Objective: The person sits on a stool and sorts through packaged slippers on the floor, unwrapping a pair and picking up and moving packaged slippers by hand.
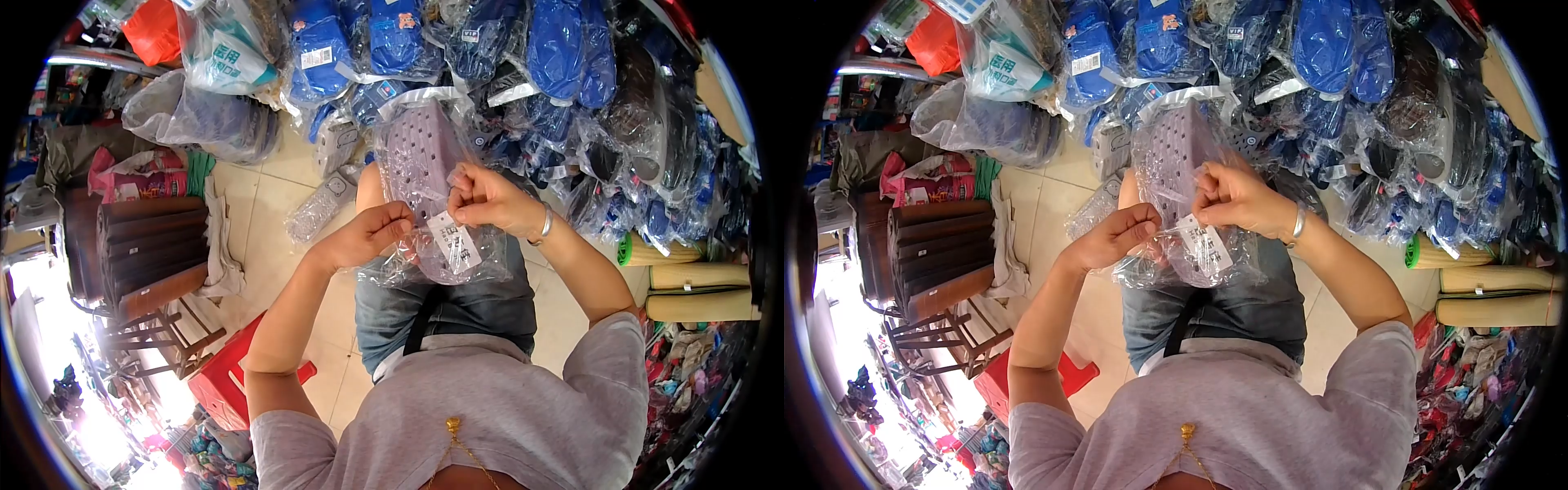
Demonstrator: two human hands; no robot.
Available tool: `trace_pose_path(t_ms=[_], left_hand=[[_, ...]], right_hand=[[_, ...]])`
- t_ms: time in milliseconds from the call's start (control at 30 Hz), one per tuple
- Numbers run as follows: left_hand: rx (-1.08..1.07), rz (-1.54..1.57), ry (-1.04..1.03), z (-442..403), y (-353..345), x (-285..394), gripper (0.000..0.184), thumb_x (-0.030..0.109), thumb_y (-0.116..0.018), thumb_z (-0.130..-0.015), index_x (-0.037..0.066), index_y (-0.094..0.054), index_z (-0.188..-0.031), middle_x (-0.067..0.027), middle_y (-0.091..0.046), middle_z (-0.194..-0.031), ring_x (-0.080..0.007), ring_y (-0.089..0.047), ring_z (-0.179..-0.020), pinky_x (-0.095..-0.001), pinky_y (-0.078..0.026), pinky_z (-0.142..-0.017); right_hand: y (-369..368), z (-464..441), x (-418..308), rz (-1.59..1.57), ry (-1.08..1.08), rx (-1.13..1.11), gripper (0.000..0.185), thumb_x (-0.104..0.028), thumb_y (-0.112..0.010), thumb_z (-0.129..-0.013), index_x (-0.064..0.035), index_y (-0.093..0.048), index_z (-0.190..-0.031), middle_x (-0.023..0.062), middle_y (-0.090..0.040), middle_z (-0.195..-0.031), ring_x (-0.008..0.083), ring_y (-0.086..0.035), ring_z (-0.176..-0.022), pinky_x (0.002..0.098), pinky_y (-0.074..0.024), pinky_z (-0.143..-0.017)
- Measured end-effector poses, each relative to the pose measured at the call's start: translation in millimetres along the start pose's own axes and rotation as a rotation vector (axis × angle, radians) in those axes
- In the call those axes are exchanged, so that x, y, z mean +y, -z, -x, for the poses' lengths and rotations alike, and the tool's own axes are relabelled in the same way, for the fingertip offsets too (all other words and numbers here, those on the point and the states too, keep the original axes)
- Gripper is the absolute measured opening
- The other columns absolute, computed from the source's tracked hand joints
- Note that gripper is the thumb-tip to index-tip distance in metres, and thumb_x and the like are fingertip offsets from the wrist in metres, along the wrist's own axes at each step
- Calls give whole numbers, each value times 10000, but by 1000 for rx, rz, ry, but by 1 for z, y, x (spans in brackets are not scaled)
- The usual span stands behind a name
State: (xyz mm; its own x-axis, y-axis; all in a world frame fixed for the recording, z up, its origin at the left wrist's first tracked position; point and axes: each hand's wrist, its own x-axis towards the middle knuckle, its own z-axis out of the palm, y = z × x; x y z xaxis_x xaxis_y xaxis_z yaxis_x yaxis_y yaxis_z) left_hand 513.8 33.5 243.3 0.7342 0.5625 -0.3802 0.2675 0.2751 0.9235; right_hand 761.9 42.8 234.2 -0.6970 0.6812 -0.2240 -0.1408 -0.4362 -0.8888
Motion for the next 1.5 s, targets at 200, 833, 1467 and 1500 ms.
trace_pose_path(t_ms=[200, 833, 1467, 1500], left_hand=[[-38, 131, -43, 0, 4, 1, 190, 191, -417, -945, 10, -473, -921, -38, -524, -826, -135, -583, -781, -241, -407, -750], [152, -360, -111, -26, 20, -13, 126, 132, -531, -888, 7, -515, -894, -19, -539, -749, -91, -511, -645, -228, -428, -621], [888, -1146, -507, -19, -3, -58, 330, 291, -694, -687, 80, -531, -882, -62, -552, -774, -254, -534, -726, -361, -404, -651], [958, -1183, -517, -15, -6, -55, 325, 256, -700, -682, 73, -526, -888, -76, -547, -823, -266, -519, -778, -378, -390, -682]], right_hand=[[8, 13, -2, -116, 2, 95, 257, -51, -548, -815, -136, -309, -856, 42, -527, -804, 71, -487, -712, 191, -397, -627], [-19, 46, 63, -7, 409, 635, 198, 20, -517, -846, -82, -347, -836, -25, -360, -754, 59, -470, -659, 207, -423, -585], [-29, 44, 108, 849, 388, 1036, 203, -66, -632, -728, -38, -449, -811, 98, -500, -589, 274, -507, -530, 362, -402, -504], [-27, 47, 108, 866, 292, 1052, 211, -73, -638, -726, -39, -448, -810, 100, -494, -581, 269, -507, -529, 358, -399, -500]])
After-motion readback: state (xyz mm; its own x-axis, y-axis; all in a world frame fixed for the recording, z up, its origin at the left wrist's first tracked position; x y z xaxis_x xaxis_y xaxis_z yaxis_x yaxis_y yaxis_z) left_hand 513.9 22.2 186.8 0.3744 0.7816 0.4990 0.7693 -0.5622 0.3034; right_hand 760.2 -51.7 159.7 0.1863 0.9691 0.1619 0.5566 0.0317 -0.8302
